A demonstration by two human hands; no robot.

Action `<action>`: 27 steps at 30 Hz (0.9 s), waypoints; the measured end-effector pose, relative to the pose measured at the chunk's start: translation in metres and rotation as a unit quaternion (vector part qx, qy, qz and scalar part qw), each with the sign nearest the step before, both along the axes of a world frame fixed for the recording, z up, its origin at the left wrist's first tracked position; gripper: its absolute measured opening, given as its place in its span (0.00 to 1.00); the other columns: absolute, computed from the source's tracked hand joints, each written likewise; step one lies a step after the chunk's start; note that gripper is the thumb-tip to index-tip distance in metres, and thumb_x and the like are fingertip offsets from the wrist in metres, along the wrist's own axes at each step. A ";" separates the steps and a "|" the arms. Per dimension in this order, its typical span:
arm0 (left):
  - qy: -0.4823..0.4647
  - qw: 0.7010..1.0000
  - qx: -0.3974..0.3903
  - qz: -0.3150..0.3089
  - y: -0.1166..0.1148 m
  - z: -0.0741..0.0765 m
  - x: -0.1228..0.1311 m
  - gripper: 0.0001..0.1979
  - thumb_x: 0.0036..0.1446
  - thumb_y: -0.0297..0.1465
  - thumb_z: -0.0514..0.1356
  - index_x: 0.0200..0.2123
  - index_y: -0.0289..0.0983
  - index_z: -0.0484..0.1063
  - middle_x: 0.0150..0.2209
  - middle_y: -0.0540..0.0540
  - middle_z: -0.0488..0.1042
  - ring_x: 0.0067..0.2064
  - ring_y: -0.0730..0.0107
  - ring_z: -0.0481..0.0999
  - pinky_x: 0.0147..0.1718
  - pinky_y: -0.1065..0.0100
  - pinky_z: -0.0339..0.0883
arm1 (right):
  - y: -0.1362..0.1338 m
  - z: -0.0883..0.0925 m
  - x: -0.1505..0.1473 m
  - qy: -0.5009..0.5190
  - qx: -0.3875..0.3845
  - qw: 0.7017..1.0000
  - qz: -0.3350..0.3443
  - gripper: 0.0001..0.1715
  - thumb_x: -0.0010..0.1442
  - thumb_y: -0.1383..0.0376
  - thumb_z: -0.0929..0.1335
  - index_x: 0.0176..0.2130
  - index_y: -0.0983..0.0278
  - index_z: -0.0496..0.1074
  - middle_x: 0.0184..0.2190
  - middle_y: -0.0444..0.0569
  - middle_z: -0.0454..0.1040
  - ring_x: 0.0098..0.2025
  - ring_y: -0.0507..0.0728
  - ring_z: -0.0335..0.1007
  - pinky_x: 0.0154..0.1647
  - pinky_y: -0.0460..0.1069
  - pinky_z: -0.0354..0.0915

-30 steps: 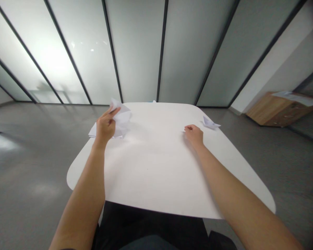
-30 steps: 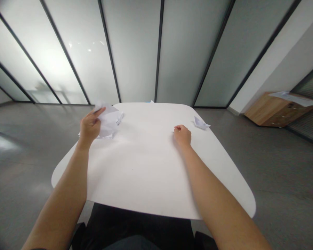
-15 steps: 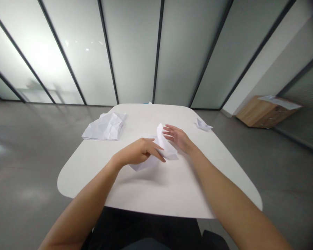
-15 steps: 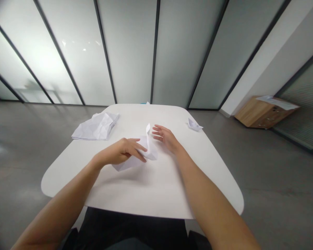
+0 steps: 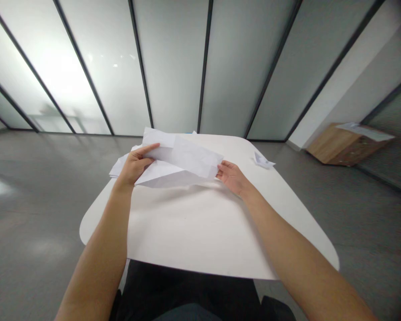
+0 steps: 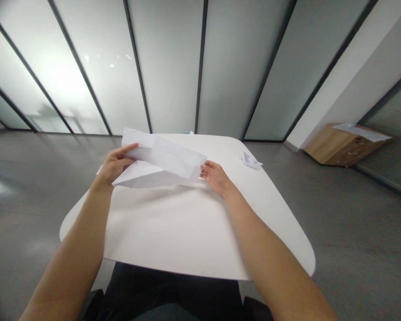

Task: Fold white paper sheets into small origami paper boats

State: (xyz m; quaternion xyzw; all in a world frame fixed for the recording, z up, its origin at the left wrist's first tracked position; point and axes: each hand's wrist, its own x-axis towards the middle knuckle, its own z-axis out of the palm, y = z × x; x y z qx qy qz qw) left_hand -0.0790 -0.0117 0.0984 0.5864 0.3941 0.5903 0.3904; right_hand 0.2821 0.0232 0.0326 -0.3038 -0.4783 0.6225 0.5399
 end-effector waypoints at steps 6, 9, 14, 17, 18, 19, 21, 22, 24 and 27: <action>0.067 0.992 -0.071 -0.085 0.000 -0.005 0.000 0.38 0.48 0.30 0.69 0.65 0.38 0.70 0.54 0.39 0.79 0.47 0.58 0.80 0.46 0.61 0.75 | 0.012 -0.003 0.002 -0.013 0.010 0.987 -0.158 0.18 0.50 0.54 0.78 0.36 0.58 0.73 0.29 0.38 0.73 0.27 0.51 0.65 0.25 0.45 0.61; 0.115 0.988 -0.075 -0.077 0.004 -0.009 -0.001 0.38 0.48 0.30 0.70 0.65 0.39 0.70 0.53 0.41 0.79 0.45 0.60 0.79 0.44 0.63 0.76 | 0.019 -0.009 0.001 -0.109 0.079 0.951 -0.278 0.15 0.54 0.53 0.74 0.35 0.60 0.73 0.29 0.40 0.71 0.29 0.52 0.63 0.27 0.45 0.59; 0.127 0.985 -0.087 -0.074 0.009 -0.015 -0.004 0.38 0.49 0.30 0.70 0.66 0.38 0.69 0.48 0.41 0.81 0.39 0.64 0.79 0.36 0.67 0.75 | 0.021 -0.012 0.000 -0.214 0.104 0.911 -0.336 0.18 0.58 0.49 0.71 0.38 0.59 0.71 0.29 0.42 0.73 0.30 0.54 0.65 0.28 0.46 0.59; 0.111 0.987 -0.090 -0.072 0.012 -0.018 -0.006 0.39 0.50 0.30 0.69 0.67 0.38 0.67 0.50 0.40 0.80 0.37 0.68 0.78 0.34 0.70 0.74 | 0.016 -0.010 0.001 -0.137 0.001 0.965 -0.225 0.25 0.58 0.41 0.70 0.41 0.57 0.70 0.28 0.42 0.74 0.26 0.54 0.67 0.25 0.47 0.61; 0.101 0.989 -0.089 -0.068 0.013 -0.020 -0.007 0.40 0.51 0.30 0.69 0.68 0.38 0.66 0.51 0.40 0.80 0.37 0.69 0.78 0.34 0.70 0.74 | 0.014 -0.010 0.001 -0.103 -0.032 0.980 -0.170 0.27 0.58 0.38 0.69 0.42 0.57 0.69 0.29 0.43 0.75 0.26 0.55 0.68 0.25 0.47 0.62; 0.088 0.990 -0.087 -0.063 0.014 -0.021 -0.008 0.40 0.51 0.31 0.69 0.68 0.39 0.66 0.51 0.40 0.79 0.37 0.69 0.78 0.35 0.70 0.75 | 0.012 -0.010 0.002 -0.078 -0.055 0.988 -0.118 0.29 0.58 0.37 0.68 0.42 0.57 0.69 0.29 0.44 0.76 0.26 0.55 0.69 0.26 0.48 0.64; 0.061 0.993 -0.087 -0.056 0.016 -0.023 -0.009 0.41 0.51 0.30 0.70 0.68 0.39 0.65 0.53 0.39 0.79 0.39 0.68 0.79 0.37 0.69 0.76 | 0.009 -0.011 0.002 -0.065 -0.066 0.994 -0.059 0.27 0.56 0.39 0.71 0.41 0.58 0.70 0.30 0.44 0.77 0.27 0.54 0.71 0.27 0.48 0.66; 0.049 0.993 -0.089 -0.056 0.016 -0.024 -0.009 0.41 0.51 0.30 0.70 0.68 0.39 0.65 0.54 0.39 0.78 0.40 0.67 0.80 0.39 0.67 0.77 | 0.009 -0.012 0.001 -0.070 -0.061 0.994 -0.055 0.26 0.54 0.42 0.74 0.39 0.58 0.71 0.30 0.44 0.77 0.27 0.54 0.71 0.28 0.47 0.67; 0.027 0.994 -0.094 -0.056 0.017 -0.025 -0.008 0.40 0.51 0.28 0.70 0.68 0.38 0.65 0.56 0.38 0.77 0.44 0.64 0.80 0.44 0.64 0.77 | 0.009 -0.014 -0.001 -0.073 -0.042 0.994 -0.074 0.23 0.49 0.50 0.79 0.34 0.60 0.72 0.28 0.42 0.76 0.27 0.52 0.71 0.29 0.46 0.67; -0.002 0.993 -0.101 -0.060 0.016 -0.025 -0.005 0.40 0.51 0.26 0.70 0.68 0.38 0.66 0.58 0.38 0.76 0.49 0.60 0.80 0.49 0.61 0.77 | 0.011 -0.015 -0.004 -0.045 -0.033 0.993 -0.108 0.22 0.44 0.53 0.81 0.31 0.61 0.73 0.25 0.41 0.76 0.28 0.52 0.71 0.31 0.46 0.69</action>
